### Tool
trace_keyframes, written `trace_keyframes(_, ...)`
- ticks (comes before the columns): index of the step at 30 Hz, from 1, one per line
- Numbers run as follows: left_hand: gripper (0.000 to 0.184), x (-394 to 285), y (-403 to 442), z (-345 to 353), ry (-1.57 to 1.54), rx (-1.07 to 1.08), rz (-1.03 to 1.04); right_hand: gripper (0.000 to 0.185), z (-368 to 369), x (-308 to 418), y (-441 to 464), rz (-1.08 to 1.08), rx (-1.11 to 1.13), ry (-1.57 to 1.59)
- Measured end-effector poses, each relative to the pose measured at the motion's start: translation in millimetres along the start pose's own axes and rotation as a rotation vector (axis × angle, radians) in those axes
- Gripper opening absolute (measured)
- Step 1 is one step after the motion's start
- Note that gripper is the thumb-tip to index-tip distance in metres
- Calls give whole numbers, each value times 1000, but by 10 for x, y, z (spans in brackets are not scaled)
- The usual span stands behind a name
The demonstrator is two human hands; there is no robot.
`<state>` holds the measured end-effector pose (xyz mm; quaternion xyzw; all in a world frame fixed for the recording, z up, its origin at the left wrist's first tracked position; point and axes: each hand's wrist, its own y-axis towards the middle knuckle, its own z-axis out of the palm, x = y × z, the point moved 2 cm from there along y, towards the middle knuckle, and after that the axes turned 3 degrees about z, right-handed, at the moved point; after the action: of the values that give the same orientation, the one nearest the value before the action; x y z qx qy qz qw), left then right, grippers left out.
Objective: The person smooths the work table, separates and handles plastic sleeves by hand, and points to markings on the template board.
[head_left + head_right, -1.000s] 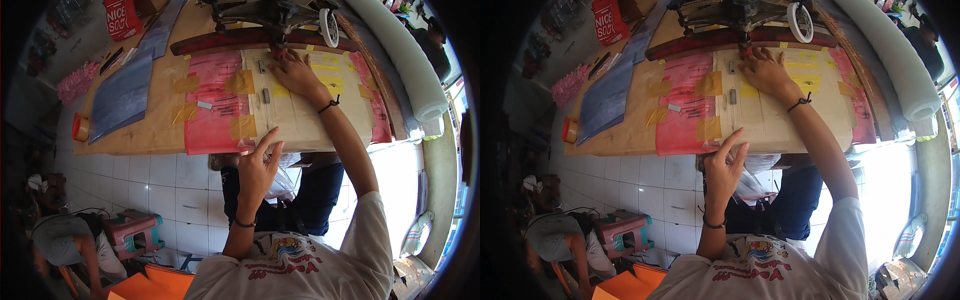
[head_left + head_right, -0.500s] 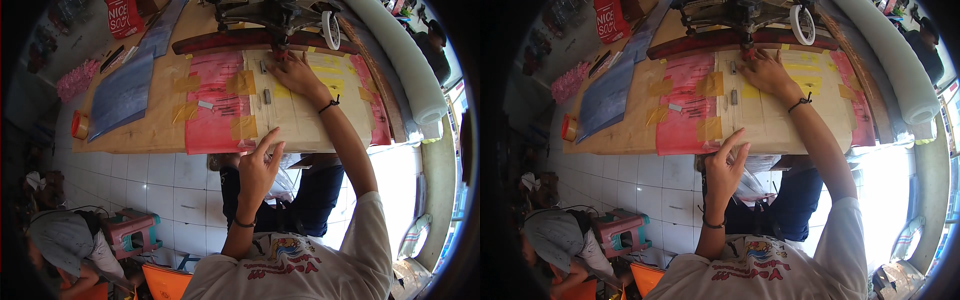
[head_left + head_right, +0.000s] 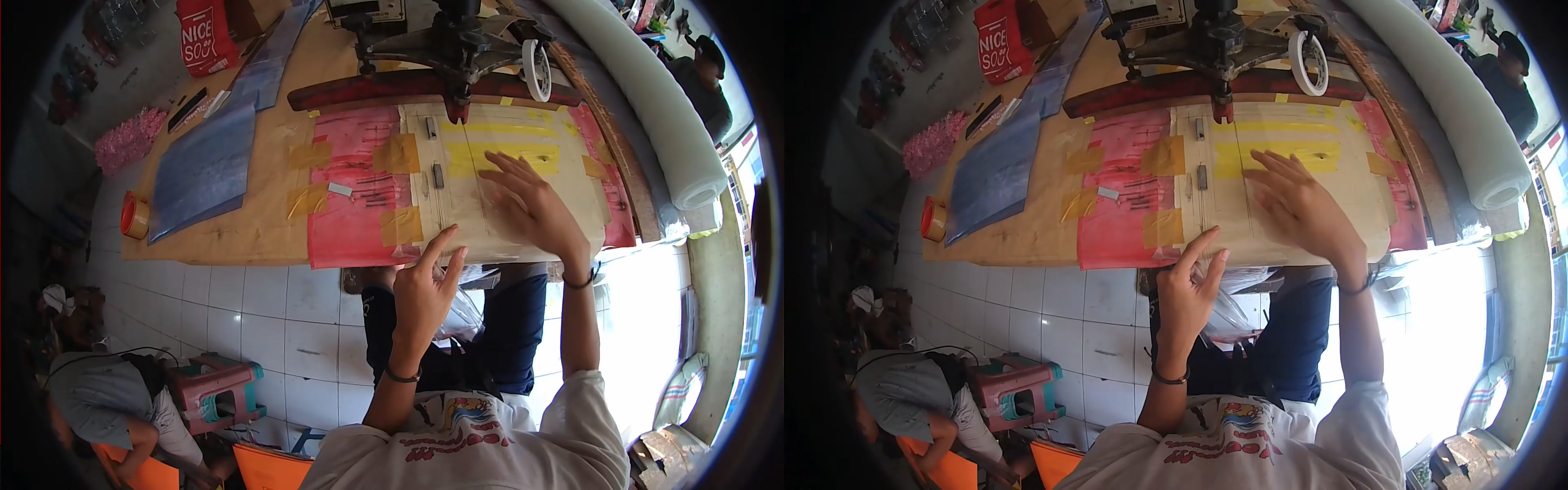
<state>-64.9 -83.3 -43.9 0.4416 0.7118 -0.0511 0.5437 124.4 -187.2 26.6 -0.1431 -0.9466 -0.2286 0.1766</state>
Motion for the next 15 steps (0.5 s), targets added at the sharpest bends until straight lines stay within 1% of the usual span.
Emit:
trace_keyframes(5,32,-46,32,-14,-22,20,-48,25,-30,-86,-509,194,-143,37)
trace_keyframes(7,31,-38,40,-7,-32,26,-63,23,-9,-78,-447,186,-151,91)
trace_keyframes(11,32,-21,48,4,-20,-9,10,24,21,-51,-383,213,-183,111)
trace_keyframes(15,32,-10,34,-3,25,-10,39,23,51,-43,-438,174,-197,6)
